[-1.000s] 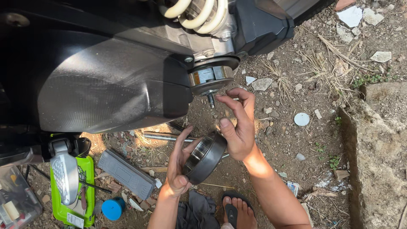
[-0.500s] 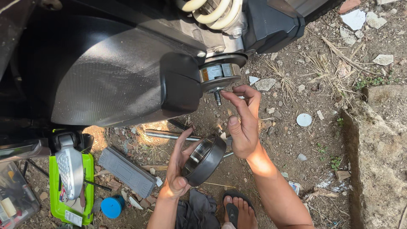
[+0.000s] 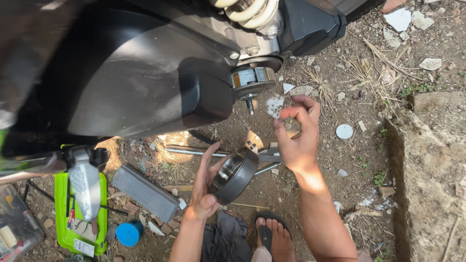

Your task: The person cleans and reassembles motorcycle clutch components by hand, applying grease to a pulley and then mounting the assembly onto the vehicle shaft.

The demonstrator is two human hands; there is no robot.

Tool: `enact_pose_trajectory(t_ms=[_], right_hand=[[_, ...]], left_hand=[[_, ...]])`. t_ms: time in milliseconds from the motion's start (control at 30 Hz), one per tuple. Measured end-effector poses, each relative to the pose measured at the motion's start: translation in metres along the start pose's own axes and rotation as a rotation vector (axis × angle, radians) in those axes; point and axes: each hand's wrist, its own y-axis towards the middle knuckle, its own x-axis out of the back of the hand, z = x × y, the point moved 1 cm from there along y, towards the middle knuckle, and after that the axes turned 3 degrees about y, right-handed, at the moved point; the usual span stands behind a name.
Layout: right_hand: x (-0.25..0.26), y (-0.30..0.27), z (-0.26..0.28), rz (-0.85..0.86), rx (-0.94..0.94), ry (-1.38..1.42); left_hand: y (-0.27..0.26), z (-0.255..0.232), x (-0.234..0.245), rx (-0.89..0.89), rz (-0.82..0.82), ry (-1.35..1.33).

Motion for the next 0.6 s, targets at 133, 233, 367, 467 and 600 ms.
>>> enact_pose_trajectory(t_ms=[133, 233, 367, 467, 600], right_hand=[[0.029, 0.019, 0.052, 0.418, -0.238, -0.312], [0.050, 0.029, 0.096, 0.617, -0.180, -0.586], [0.045, 0.021, 0.154, 0.681, -0.066, -0.649], [0.051, 0.015, 0.187, 0.755, 0.001, -0.668], [0.077, -0.022, 0.202, 0.859, -0.007, -0.558]], left_hand=[[-0.002, -0.010, 0.004, -0.084, 0.069, 0.003], [-0.005, -0.004, 0.018, -0.042, 0.081, -0.032], [-0.007, 0.009, 0.029, -0.092, 0.085, -0.111], [0.002, 0.034, -0.003, -0.118, 0.127, -0.195], [-0.004, 0.078, -0.046, -0.093, 0.169, -0.288]])
